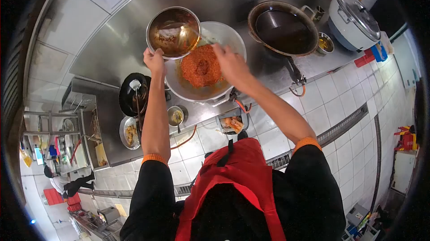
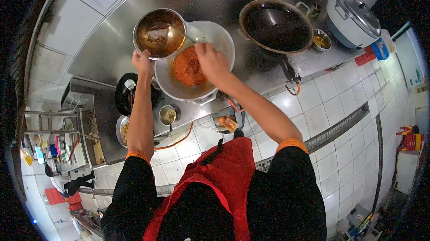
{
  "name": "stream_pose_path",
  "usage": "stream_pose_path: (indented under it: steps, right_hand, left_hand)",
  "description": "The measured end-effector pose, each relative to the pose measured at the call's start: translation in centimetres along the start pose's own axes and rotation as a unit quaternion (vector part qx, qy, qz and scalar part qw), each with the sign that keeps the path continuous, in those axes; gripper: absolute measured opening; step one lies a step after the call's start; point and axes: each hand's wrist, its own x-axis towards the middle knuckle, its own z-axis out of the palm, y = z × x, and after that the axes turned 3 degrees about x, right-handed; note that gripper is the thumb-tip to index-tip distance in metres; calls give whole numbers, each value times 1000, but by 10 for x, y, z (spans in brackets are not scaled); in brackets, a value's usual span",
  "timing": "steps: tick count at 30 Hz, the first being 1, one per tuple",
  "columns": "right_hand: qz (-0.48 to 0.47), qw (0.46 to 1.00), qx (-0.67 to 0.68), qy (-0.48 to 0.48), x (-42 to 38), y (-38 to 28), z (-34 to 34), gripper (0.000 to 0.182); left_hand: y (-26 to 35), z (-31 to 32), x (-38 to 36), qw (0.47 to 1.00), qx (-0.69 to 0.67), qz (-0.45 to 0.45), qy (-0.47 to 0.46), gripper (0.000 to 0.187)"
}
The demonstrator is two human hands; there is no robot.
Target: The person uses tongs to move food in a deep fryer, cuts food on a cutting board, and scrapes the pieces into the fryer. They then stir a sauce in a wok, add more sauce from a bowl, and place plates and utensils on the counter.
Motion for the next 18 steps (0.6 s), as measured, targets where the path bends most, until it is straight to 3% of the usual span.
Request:
stream_pose_path:
  steps: [2,3,4,8,10,11,13,14,18]
  right_hand:
    - [-18,1000,15,19,-1,-4,4,37]
    - [-1,996,76,-55,-6,-6,-1,40]
    - [14,982,136,-131,-9,-6,-7,42]
    - [-29,974,166,-149,-14,21,-44,40]
    - [-79,988,70,-113,-12,34,-63,40]
    - [-82,988,68,-114,-13,37,-73,40]
    - [-103,983,-48,-145,-19,37,-87,42]
    - [-107,982,-50,-147,-23,35,-87,42]
    - [-7,992,-78,-100,-37,23,-75,45]
  left_hand:
    - [37,15,-19,999,-9,-38,-1,11]
    - [49,16,-29,997,-15,-78,2,13]
    - [47,9,-29,997,-14,-80,8,13]
    - [11,-31,-16,999,-14,-33,18,13]
    - [16,-29,-26,986,125,97,45,15]
    - [21,-28,-26,986,123,97,48,15]
    - [28,-29,-32,960,203,191,37,23]
    - [32,-27,-33,968,171,178,48,9]
    - [41,-16,-42,956,230,152,102,15]
